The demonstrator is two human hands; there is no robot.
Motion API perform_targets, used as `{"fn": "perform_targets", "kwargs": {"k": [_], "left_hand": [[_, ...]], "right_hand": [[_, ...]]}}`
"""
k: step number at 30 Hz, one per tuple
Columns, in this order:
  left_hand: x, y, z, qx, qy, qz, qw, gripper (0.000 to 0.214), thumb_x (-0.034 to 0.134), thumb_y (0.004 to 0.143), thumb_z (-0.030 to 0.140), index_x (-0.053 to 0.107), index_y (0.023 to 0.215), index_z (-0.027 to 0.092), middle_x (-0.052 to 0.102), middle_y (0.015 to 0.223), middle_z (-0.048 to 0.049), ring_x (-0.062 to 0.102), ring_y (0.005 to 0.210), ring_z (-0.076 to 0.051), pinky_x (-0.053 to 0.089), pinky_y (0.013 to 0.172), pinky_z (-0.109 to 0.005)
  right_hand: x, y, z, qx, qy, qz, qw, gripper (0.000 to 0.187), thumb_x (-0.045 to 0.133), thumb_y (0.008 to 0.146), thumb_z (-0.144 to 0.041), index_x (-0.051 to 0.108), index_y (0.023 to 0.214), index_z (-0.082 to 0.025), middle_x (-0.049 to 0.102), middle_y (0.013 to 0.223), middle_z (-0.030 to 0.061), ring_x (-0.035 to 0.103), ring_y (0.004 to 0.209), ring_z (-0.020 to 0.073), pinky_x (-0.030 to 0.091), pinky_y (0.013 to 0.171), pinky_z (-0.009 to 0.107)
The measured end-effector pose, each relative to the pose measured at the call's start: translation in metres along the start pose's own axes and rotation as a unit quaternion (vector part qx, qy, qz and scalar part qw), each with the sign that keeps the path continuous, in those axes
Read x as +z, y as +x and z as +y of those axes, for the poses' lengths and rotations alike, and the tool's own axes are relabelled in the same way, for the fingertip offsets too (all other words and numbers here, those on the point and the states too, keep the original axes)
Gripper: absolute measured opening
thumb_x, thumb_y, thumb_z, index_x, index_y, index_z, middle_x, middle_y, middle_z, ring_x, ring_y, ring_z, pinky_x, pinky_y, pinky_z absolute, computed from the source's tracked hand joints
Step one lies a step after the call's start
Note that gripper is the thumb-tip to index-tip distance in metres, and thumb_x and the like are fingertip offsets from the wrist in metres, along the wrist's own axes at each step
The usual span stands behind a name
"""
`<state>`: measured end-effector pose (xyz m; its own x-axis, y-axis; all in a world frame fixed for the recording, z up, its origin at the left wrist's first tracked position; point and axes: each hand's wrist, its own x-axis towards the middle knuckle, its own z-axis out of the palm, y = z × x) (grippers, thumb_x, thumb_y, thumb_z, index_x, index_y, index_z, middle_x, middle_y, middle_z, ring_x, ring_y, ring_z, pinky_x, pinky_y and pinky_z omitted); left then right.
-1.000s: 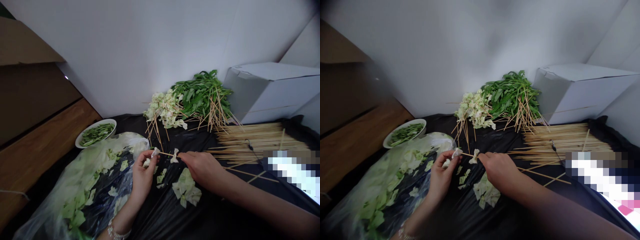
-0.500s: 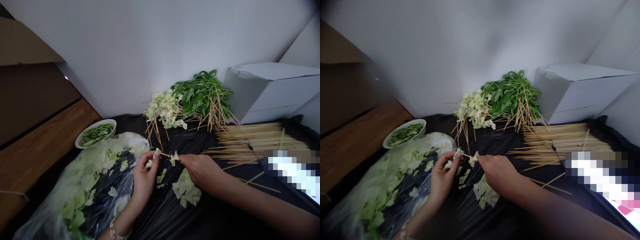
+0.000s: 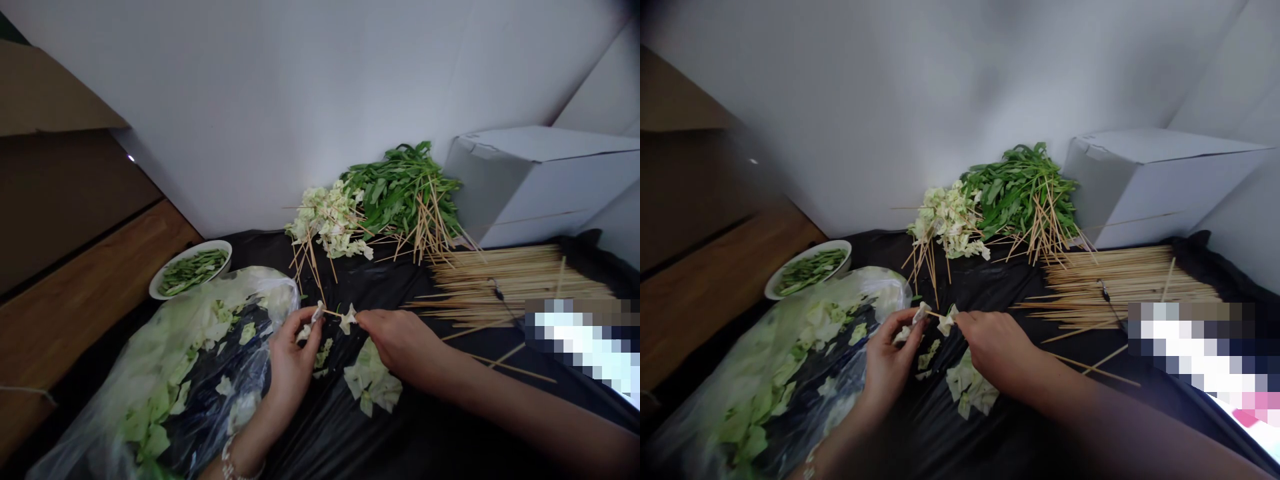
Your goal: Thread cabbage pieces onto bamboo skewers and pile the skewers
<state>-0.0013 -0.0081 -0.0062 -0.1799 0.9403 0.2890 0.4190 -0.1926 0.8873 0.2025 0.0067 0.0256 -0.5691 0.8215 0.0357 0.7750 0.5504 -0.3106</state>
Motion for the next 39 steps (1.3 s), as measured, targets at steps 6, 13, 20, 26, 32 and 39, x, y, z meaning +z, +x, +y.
{"fn": "perform_targets", "kwargs": {"k": [6, 13, 20, 26, 32, 39], "left_hand": [[0.001, -0.001, 0.003, 0.005, -0.014, 0.002, 1.0, 0.015, 0.072, 0.078, 0.03, 0.075, 0.092, 0.024, 0.075, 0.09, -0.0043, 0.068, 0.083, -0.022, 0.051, 0.08, -0.03], [0.002, -0.003, 0.001, 0.024, 0.013, -0.014, 1.0, 0.016, 0.07, 0.081, 0.031, 0.074, 0.095, 0.024, 0.075, 0.092, -0.0042, 0.069, 0.084, -0.021, 0.052, 0.081, -0.03], [0.004, -0.005, 0.003, 0.011, -0.019, -0.027, 0.999, 0.016, 0.07, 0.08, 0.028, 0.075, 0.095, 0.024, 0.075, 0.092, -0.0049, 0.069, 0.084, -0.022, 0.052, 0.08, -0.03], [0.004, -0.007, 0.004, 0.046, -0.005, -0.044, 0.998, 0.016, 0.069, 0.082, 0.026, 0.075, 0.097, 0.024, 0.075, 0.092, -0.0039, 0.068, 0.083, -0.02, 0.051, 0.079, -0.028], [0.004, -0.009, 0.004, 0.048, -0.01, -0.064, 0.997, 0.018, 0.069, 0.082, 0.024, 0.075, 0.099, 0.025, 0.076, 0.093, -0.0038, 0.068, 0.083, -0.02, 0.051, 0.078, -0.028], [0.005, -0.009, 0.007, 0.026, -0.027, -0.077, 0.996, 0.019, 0.069, 0.082, 0.027, 0.075, 0.1, 0.024, 0.076, 0.093, -0.0043, 0.068, 0.084, -0.02, 0.052, 0.08, -0.029]], "right_hand": [[-0.002, -0.002, -0.002, 0.0, -0.064, 0.038, 0.997, 0.026, 0.043, 0.089, -0.007, 0.062, 0.103, -0.017, 0.068, 0.089, 0.0065, 0.063, 0.078, 0.0167, 0.038, 0.065, 0.027], [0.003, -0.001, 0.001, -0.009, 0.001, -0.011, 1.0, 0.027, 0.043, 0.085, -0.005, 0.06, 0.103, -0.017, 0.069, 0.094, 0.0061, 0.064, 0.08, 0.0168, 0.038, 0.067, 0.026], [0.001, -0.003, -0.004, -0.018, -0.054, 0.053, 0.997, 0.028, 0.043, 0.09, -0.006, 0.062, 0.106, -0.018, 0.068, 0.091, 0.006, 0.063, 0.081, 0.0181, 0.039, 0.068, 0.028], [0.006, -0.003, -0.004, -0.014, -0.031, 0.03, 0.999, 0.034, 0.042, 0.083, -0.002, 0.061, 0.106, -0.017, 0.068, 0.093, 0.0068, 0.063, 0.079, 0.0177, 0.039, 0.065, 0.027], [0.008, -0.002, -0.003, -0.015, -0.018, 0.041, 0.999, 0.032, 0.042, 0.087, -0.003, 0.061, 0.108, -0.016, 0.068, 0.094, 0.0068, 0.063, 0.08, 0.0174, 0.041, 0.067, 0.027], [0.01, -0.002, -0.002, -0.039, -0.051, 0.083, 0.994, 0.023, 0.044, 0.09, -0.006, 0.062, 0.098, -0.018, 0.065, 0.088, 0.0047, 0.06, 0.077, 0.0165, 0.04, 0.068, 0.027]]}}
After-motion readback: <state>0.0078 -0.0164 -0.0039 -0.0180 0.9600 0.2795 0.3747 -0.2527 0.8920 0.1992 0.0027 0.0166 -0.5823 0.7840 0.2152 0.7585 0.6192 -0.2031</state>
